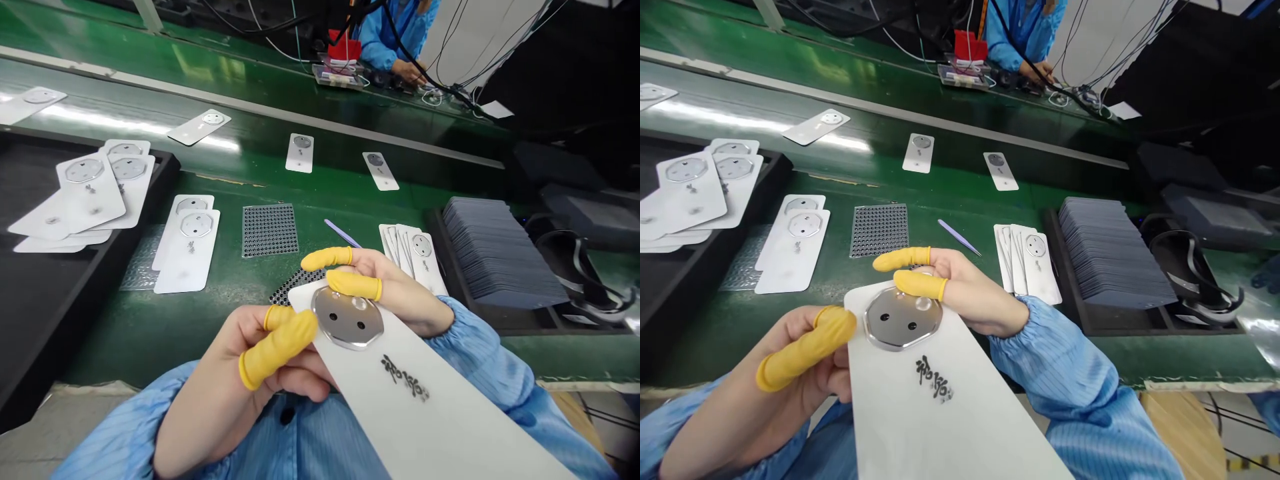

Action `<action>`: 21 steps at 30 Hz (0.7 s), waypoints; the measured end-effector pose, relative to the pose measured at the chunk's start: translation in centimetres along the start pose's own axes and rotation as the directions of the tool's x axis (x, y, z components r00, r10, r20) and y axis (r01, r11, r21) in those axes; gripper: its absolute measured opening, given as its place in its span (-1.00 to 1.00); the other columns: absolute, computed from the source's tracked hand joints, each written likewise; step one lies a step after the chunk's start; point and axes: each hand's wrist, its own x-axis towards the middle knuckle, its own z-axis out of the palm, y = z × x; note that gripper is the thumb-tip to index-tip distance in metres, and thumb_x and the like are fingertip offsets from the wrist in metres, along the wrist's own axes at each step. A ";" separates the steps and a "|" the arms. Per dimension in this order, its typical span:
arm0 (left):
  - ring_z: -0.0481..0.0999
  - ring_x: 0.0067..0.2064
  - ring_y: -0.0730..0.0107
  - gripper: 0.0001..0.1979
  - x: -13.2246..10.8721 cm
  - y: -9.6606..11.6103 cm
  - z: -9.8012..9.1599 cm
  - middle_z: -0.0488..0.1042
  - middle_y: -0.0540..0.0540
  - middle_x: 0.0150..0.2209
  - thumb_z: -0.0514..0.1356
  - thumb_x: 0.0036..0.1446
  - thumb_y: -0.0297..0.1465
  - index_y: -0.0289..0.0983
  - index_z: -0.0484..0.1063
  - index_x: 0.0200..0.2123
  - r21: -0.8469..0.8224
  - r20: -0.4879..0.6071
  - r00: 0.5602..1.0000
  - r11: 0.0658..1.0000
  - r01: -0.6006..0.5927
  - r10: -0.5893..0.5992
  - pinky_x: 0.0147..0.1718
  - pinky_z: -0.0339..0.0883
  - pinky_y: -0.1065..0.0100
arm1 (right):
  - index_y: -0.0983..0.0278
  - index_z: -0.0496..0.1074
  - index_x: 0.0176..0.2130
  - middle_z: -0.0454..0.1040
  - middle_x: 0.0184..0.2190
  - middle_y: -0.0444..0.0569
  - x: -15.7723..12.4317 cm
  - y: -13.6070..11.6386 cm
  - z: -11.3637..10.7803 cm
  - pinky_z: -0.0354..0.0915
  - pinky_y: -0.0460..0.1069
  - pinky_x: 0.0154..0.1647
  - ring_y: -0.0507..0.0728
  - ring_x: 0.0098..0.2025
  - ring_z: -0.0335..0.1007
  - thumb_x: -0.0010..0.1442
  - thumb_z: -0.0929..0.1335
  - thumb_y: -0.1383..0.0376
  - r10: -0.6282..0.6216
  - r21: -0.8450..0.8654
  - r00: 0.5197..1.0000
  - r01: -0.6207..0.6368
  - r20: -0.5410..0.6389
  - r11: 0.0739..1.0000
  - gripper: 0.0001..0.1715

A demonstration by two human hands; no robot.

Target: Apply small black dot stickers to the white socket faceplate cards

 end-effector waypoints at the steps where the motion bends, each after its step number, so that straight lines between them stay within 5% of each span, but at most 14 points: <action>1: 0.62 -0.50 0.47 -0.93 -0.1 0.0 0.0 0.62 0.07 -0.52 0.42 -0.11 -0.39 -0.23 0.60 -0.50 -0.004 0.019 1.000 1.000 -0.012 0.012 -0.49 0.50 0.61 | 0.31 0.41 -0.08 0.41 -0.56 -0.22 0.0 -0.1 0.1 0.21 -0.26 -0.59 -0.14 -0.59 0.28 0.21 0.36 0.34 -0.004 0.001 1.000 0.004 0.005 1.000 -0.75; 13: 0.60 -0.53 0.48 -0.92 0.3 -0.1 0.0 0.60 0.06 -0.59 0.42 -0.10 -0.37 -0.22 0.60 -0.55 0.029 0.007 0.999 0.998 -0.053 0.053 -0.52 0.48 0.64 | 0.28 0.42 -0.08 0.43 -0.53 -0.21 0.0 -0.1 0.5 0.23 -0.22 -0.54 -0.12 -0.56 0.30 0.17 0.38 0.29 -0.040 -0.021 0.999 0.039 -0.025 0.999 -0.72; 16: 0.55 -0.55 0.58 -0.89 0.7 0.0 -0.3 0.57 0.07 -0.59 0.43 -0.13 -0.32 -0.20 0.60 -0.56 0.052 -0.036 0.995 0.995 -0.089 0.091 -0.56 0.42 0.69 | 0.27 0.43 -0.11 0.46 -0.49 -0.18 0.3 0.2 0.3 0.26 -0.21 -0.50 -0.11 -0.53 0.33 0.15 0.40 0.28 -0.116 -0.051 0.983 0.110 -0.139 0.993 -0.72; 21: 0.50 -0.56 0.53 -0.76 1.1 1.5 -0.8 0.58 -0.03 -0.55 0.44 -0.15 -0.36 -0.27 0.61 -0.33 0.209 -0.065 0.998 0.978 -0.011 0.026 -0.57 0.38 0.60 | 0.27 0.45 -0.13 0.47 -0.50 -0.18 -0.5 -0.1 0.6 0.25 -0.22 -0.52 -0.10 -0.52 0.35 0.12 0.42 0.31 -0.273 -0.146 0.886 0.235 -0.374 0.961 -0.73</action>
